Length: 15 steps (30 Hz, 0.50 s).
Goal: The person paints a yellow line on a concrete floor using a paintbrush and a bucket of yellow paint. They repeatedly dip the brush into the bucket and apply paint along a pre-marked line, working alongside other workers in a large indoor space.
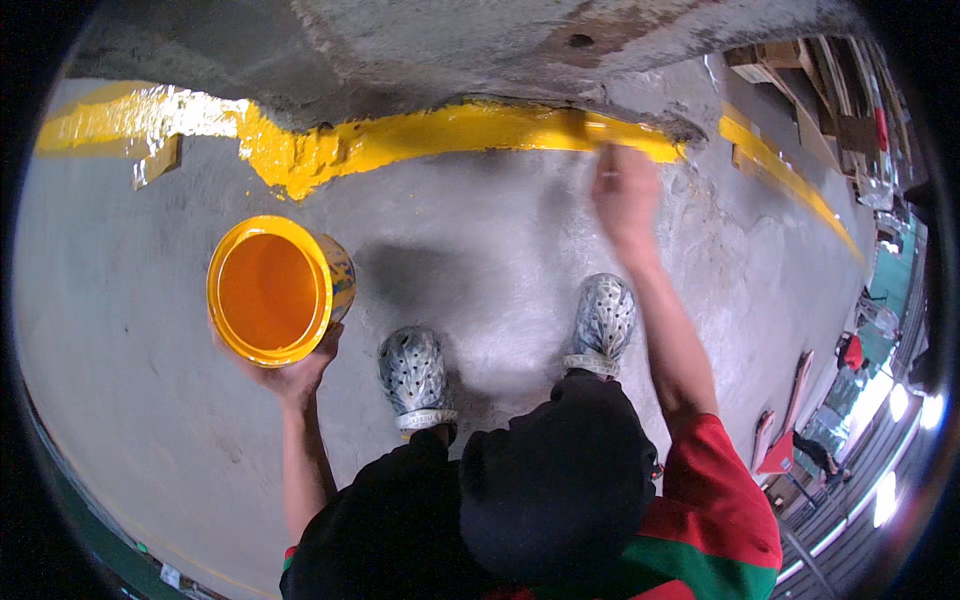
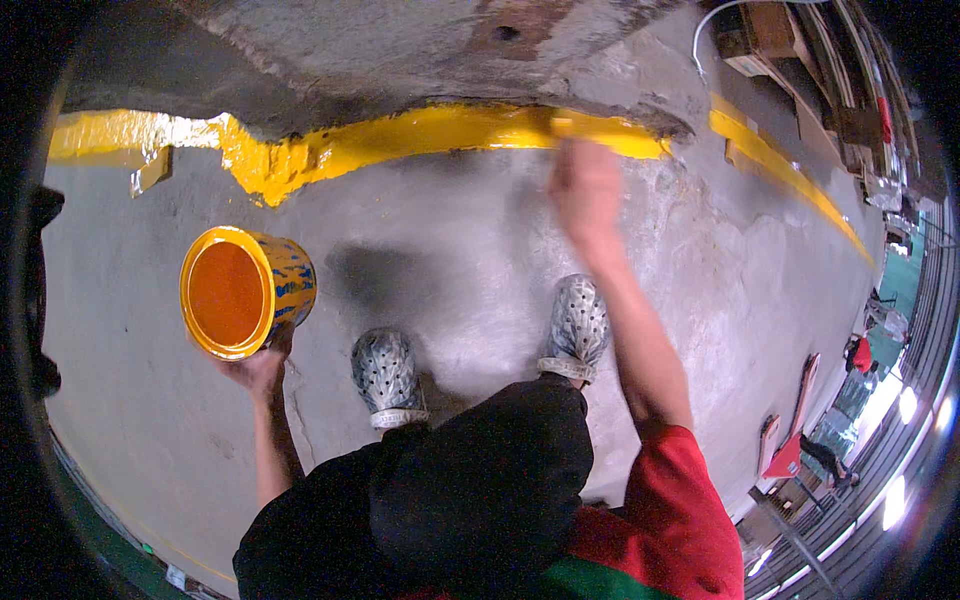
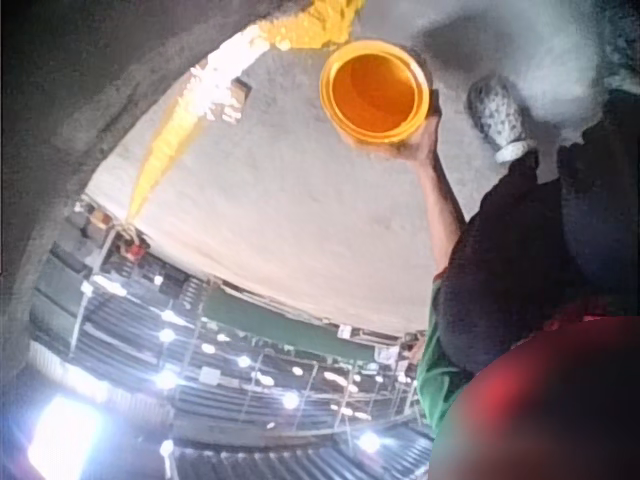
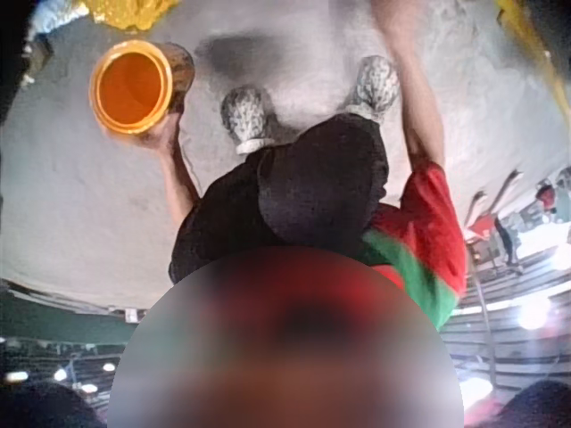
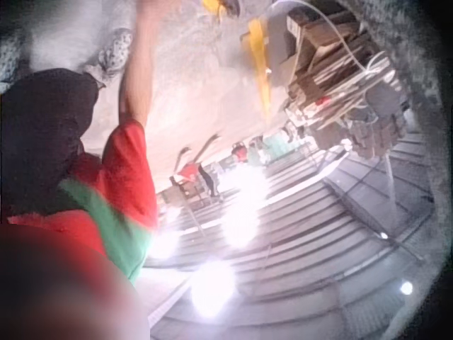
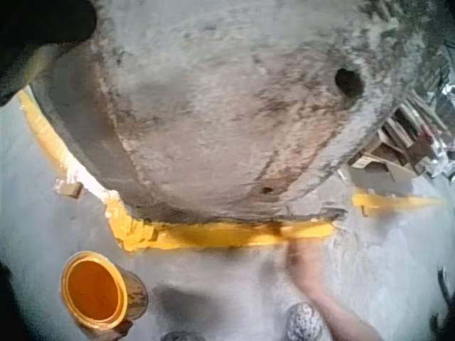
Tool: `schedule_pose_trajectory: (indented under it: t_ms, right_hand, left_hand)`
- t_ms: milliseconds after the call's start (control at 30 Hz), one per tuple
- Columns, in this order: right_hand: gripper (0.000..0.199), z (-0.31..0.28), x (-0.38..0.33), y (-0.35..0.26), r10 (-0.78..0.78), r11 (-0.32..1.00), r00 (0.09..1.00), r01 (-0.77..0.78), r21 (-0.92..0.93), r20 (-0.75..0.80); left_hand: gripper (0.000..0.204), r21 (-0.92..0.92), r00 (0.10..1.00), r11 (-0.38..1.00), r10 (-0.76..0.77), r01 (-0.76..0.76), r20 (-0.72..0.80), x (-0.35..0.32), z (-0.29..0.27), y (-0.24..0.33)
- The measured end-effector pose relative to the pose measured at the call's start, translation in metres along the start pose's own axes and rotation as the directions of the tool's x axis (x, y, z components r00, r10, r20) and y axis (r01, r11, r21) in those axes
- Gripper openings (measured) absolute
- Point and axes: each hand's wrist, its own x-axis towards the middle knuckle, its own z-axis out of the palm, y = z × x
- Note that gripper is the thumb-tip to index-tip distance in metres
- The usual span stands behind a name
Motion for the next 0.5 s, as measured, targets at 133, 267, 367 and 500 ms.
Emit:
schedule_pose_trajectory:
  t_ms: [133, 267, 367, 500]
  right_hand:
    - [0.027, 0.052, -0.002, -0.114, -0.117, 0.943, 0.992, 0.129, 0.307, -0.057]
    - [0.017, 0.063, 0.012, -0.15, 0.036, 0.804, 0.999, -0.025, 0.594, -0.007]
    - [0.019, 0.038, 0.012, -0.092, 0.18, 0.812, 0.975, -0.223, 0.539, 0.133]
    - [0.02, -0.012, -0.014, 0.028, 0.54, 0.815, 0.842, -0.52, 0.257, -0.009]
  left_hand:
    - [0.121, -0.045, 0.999, 0.998, -0.045, 0.044, -0.02, -0.003, 0.0, 0.0]
    - [0.122, 0.007, 1.0, 1.0, -0.008, 0.008, 0.014, -0.003, -0.002, 0.001]
    - [0.123, 0.097, 0.996, 0.992, 0.078, -0.083, 0.046, -0.003, -0.007, 0.002]
    - [0.124, -0.062, 0.997, 0.997, 0.051, -0.047, 0.066, -0.001, -0.012, 0.007]
